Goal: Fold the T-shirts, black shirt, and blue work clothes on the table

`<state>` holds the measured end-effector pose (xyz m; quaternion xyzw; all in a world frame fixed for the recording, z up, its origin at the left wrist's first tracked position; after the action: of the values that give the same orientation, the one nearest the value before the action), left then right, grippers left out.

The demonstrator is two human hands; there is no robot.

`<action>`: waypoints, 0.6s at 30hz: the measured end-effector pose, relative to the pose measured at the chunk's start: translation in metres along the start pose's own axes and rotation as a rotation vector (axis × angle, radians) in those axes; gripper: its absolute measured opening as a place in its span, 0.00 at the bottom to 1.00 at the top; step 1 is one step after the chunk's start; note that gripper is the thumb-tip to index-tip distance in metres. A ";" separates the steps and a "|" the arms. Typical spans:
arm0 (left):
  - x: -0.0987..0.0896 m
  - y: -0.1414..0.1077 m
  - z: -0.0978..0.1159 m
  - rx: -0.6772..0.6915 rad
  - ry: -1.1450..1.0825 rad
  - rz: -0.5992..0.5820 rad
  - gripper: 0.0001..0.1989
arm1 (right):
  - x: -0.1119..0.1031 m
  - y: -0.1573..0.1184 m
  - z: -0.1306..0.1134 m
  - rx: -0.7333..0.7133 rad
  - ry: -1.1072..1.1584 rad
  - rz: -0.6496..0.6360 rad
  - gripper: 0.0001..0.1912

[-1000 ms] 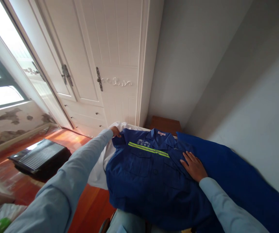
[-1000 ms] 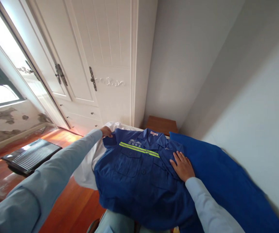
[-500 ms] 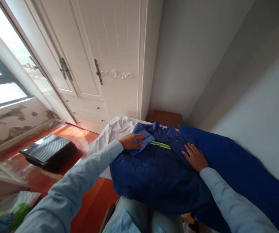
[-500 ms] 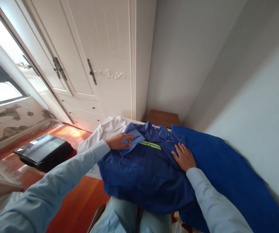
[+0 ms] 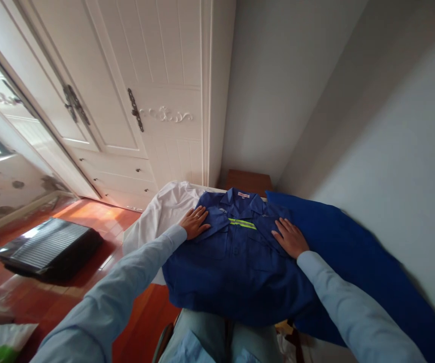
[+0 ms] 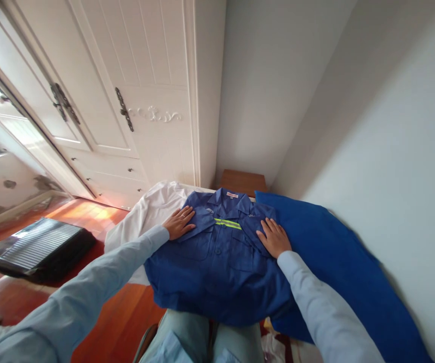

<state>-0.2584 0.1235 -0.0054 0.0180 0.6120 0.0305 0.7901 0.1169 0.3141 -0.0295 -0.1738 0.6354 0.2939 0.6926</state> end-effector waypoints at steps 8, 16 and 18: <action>-0.044 0.048 0.006 -0.032 -0.023 -0.081 0.27 | -0.020 0.001 -0.006 -0.018 -0.012 -0.129 0.32; -0.017 0.103 0.021 0.022 0.015 -0.014 0.33 | -0.068 0.066 -0.026 0.011 0.009 -0.038 0.29; 0.000 0.104 0.017 0.004 -0.006 -0.016 0.34 | -0.066 0.085 -0.036 -0.020 0.028 -0.040 0.31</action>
<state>-0.2450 0.2270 0.0061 0.0148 0.6100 0.0227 0.7919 0.0340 0.3449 0.0415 -0.1974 0.6384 0.2840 0.6877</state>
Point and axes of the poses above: each hand's wrist, its own y-axis towards the middle knuckle, its own x-axis out of the palm, z = x × y, the point moved 3 cm from there along y, towards the middle knuckle, and after that the axes turned 9 degrees about -y, right-handed, at the moved point
